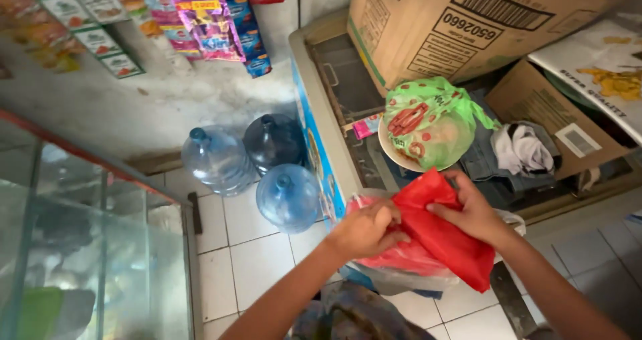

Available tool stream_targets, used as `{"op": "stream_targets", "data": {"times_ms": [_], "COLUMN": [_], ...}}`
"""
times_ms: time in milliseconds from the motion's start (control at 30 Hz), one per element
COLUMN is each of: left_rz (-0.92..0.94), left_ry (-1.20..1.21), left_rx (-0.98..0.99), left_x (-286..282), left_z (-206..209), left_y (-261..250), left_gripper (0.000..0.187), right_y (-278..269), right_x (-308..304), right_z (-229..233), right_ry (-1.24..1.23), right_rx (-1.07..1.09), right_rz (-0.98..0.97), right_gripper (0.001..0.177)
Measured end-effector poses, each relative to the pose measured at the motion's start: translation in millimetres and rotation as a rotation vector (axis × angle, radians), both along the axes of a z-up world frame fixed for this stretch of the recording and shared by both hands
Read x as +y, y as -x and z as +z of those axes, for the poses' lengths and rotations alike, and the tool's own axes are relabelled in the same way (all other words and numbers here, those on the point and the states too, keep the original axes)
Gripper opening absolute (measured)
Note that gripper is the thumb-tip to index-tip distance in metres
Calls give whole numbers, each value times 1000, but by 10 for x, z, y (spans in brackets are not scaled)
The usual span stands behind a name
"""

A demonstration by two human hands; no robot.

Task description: Packing items into a red plastic bag and folding the bag.

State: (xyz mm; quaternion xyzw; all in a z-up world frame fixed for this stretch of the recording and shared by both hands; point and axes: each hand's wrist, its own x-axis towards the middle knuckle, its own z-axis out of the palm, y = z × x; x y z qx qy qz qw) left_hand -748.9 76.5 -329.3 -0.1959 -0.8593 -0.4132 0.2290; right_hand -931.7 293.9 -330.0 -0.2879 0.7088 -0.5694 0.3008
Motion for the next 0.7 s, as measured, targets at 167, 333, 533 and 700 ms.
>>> {"op": "stream_targets", "data": {"times_ms": [167,333,533,700], "left_rz": [147,280,446,388], "left_ry": [-37,-38,-32,-105], "left_rx": [-82,-174,-217,-147], "left_x": [168,229,246,370], "left_z": [11,235,170,186], "left_y": [-97,-155,-158,-137], "left_gripper": [41,49,35,26], "right_y": [97,61,117,42], "right_x": [217,183,158,25], "right_z": [-90,111,70,355], "right_ry": [-35,-229,-95,-466], "right_rx": [129,55,196,346], "right_rz": [81,108,161,64], "right_gripper": [48,48,56,45]}}
